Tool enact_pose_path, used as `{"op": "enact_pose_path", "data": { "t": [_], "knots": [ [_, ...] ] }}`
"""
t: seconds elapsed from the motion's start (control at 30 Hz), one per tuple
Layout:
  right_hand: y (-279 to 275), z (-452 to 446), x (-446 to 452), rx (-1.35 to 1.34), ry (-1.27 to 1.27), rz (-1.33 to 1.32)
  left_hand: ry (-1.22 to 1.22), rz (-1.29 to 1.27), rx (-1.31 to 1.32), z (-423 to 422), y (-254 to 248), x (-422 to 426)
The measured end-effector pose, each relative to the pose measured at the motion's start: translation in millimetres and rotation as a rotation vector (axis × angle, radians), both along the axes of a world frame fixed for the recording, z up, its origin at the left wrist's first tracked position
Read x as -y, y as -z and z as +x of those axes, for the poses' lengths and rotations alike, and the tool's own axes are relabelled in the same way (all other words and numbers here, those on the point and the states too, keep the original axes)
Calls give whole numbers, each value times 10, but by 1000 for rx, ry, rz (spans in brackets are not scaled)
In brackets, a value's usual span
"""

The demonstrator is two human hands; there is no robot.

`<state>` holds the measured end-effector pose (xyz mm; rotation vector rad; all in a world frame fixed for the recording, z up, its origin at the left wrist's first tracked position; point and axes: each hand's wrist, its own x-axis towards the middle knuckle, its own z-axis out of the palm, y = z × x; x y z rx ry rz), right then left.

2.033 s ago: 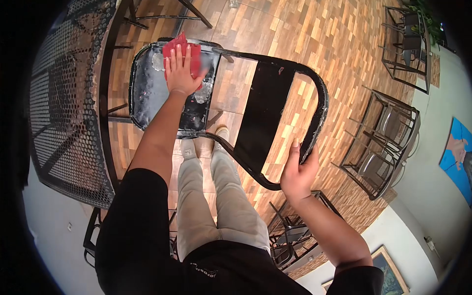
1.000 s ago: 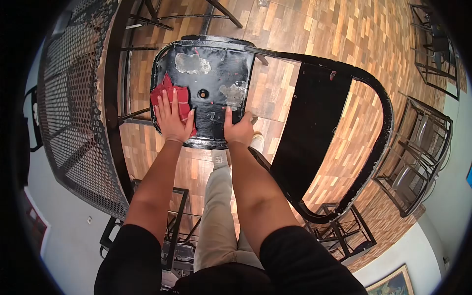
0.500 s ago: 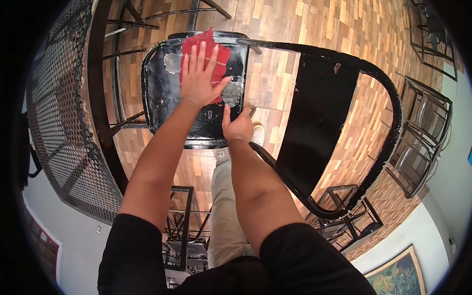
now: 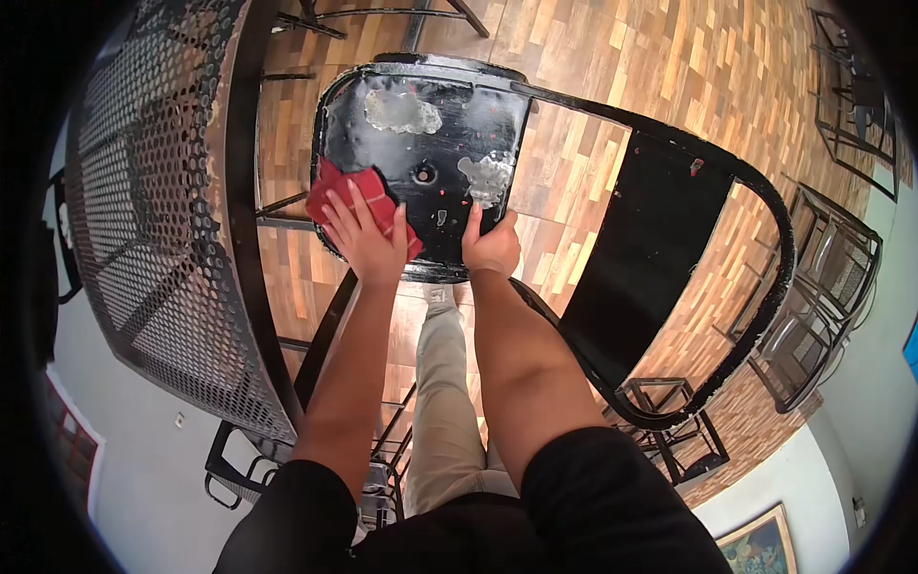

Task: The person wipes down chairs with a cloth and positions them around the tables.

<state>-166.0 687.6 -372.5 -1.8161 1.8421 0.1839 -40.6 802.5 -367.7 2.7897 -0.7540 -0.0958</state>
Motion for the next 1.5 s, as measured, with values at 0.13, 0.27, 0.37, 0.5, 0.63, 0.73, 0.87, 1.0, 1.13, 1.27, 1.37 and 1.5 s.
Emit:
{"op": "enact_pose_path", "data": {
  "t": [0.13,0.27,0.37,0.5,0.63,0.73,0.87,1.0,1.13,1.27,1.37,1.5],
  "knots": [
    [-1,1,-24,10,23,5,-32,52,-32,-70,48,138],
    [32,-19,-8,-18,23,6,45,-28,10,219,154,787],
    [48,-35,-20,-21,25,17,279,-106,21,375,205,1255],
    [66,-17,-3,-3,32,14,353,-398,-74,454,266,1509],
    [70,-72,-23,-20,25,27,553,-386,-103,418,250,1204],
    [49,-37,-13,15,26,29,556,-179,-84,348,171,958],
    [29,-31,-4,19,23,30,453,-109,-109,99,-13,550],
    [23,-32,-16,34,43,6,363,-302,-139,138,-133,505],
    [4,-55,5,9,35,38,256,-444,-13,544,-77,818],
    [14,-30,0,22,27,49,274,-202,-113,929,-147,933],
    [5,-41,-4,31,30,27,290,-157,-165,988,-203,919],
    [23,-52,-2,27,20,33,262,-200,-157,1026,-169,903]
  ]
}}
